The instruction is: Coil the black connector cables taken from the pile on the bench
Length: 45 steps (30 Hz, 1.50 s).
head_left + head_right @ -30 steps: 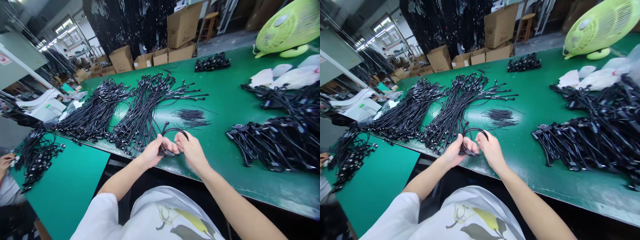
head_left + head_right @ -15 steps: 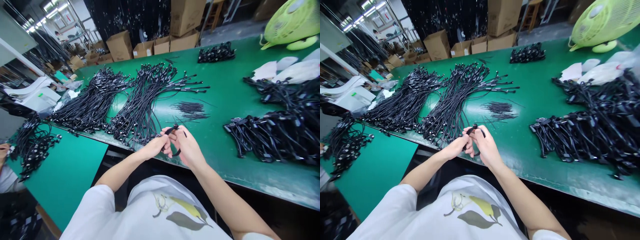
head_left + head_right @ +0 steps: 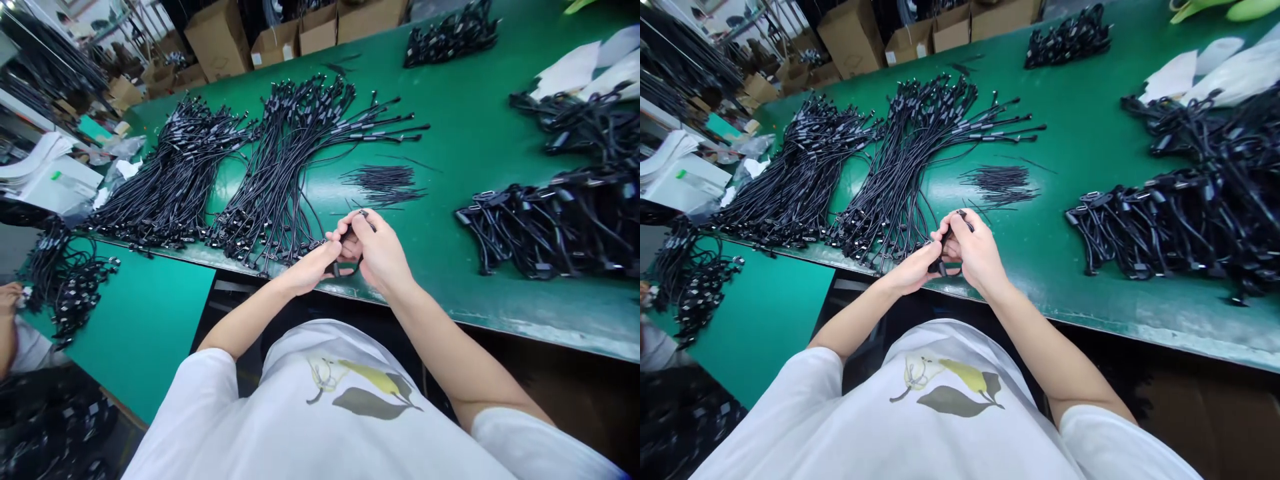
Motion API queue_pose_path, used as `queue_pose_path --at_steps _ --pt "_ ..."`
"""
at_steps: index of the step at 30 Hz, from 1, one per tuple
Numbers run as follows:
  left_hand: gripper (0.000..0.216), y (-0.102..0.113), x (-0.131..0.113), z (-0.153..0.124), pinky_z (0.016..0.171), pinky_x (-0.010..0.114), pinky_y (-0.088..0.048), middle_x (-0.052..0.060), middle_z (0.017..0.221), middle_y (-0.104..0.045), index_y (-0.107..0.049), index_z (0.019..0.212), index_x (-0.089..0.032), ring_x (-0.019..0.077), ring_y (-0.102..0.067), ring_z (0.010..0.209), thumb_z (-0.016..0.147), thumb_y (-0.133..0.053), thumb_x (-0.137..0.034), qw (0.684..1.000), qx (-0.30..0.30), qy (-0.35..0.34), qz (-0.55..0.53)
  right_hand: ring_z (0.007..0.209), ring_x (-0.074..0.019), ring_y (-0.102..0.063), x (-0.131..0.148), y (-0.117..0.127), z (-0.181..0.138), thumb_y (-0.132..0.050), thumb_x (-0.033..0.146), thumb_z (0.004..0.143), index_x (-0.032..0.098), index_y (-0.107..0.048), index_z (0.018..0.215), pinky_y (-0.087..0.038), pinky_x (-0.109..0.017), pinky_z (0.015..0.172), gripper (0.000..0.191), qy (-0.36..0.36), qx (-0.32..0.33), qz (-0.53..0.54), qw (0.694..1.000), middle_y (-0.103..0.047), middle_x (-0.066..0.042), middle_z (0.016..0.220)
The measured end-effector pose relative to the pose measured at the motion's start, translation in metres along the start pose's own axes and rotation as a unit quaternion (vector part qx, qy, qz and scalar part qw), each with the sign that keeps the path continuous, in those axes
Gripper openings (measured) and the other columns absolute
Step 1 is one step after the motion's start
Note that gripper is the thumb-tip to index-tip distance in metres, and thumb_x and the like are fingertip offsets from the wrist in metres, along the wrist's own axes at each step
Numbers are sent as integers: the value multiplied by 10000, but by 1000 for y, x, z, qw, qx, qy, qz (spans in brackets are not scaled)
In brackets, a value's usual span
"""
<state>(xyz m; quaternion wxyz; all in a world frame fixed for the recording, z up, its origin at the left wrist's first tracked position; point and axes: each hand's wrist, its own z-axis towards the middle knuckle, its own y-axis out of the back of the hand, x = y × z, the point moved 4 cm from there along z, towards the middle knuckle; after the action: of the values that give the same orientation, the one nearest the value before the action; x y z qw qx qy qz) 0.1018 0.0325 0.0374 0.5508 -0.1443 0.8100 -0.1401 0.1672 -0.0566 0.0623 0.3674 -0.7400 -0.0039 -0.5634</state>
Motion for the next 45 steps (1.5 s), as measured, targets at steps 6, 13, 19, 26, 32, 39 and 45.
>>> queue_pose_path --at_steps 6,13,19,26,32,39,45 --pt "698 -25 18 -10 804 391 -542 35 774 -633 -612 902 -128 157 -628 765 660 -610 -783 996 43 83 1 552 -58 -475 2 -8 -5 -770 477 755 191 -512 878 -454 -170 467 404 -70 51 21 996 -482 57 678" --pt "537 -34 4 -19 645 277 -499 -32 695 -563 -512 806 -154 92 -577 614 660 -760 -608 989 105 45 96 423 -38 -362 11 -5 -10 -790 489 738 191 -508 849 -333 -146 328 426 -64 92 37 993 -387 87 574" --pt "449 -40 7 -25 542 241 -458 -45 606 -568 -462 797 -175 82 -543 514 724 -765 -499 993 105 39 33 403 -53 -404 23 0 -15 -771 510 751 209 -446 773 -397 -171 353 443 12 132 38 990 -415 89 546" --pt "486 -40 20 -31 693 326 -559 24 802 -639 -584 940 -159 142 -642 708 606 -872 -362 961 198 178 -74 307 -35 -295 30 4 -29 -758 418 787 186 -499 732 -318 -164 302 352 -11 251 13 968 -368 104 438" --pt "535 -54 30 -34 765 410 -551 19 749 -570 -623 909 -146 149 -597 709 610 -843 -532 922 262 227 -171 274 -21 -188 24 -3 -35 -733 551 774 195 -461 717 -219 -136 266 452 -77 269 52 959 -304 124 396" --pt "411 -50 27 -25 535 225 -423 -38 685 -431 -529 817 -163 75 -459 571 716 -794 -460 975 113 91 -169 475 -39 -429 11 22 -9 -785 532 724 184 -495 790 -529 -200 542 458 -78 58 43 994 -422 85 585" --pt "226 -34 19 -20 520 192 -334 -39 674 -400 -553 835 -142 60 -408 559 781 -721 -283 980 33 54 -191 931 -159 -636 6 48 -4 -663 438 841 230 -551 1052 -549 -328 846 317 18 -6 -134 991 -609 -25 1033"
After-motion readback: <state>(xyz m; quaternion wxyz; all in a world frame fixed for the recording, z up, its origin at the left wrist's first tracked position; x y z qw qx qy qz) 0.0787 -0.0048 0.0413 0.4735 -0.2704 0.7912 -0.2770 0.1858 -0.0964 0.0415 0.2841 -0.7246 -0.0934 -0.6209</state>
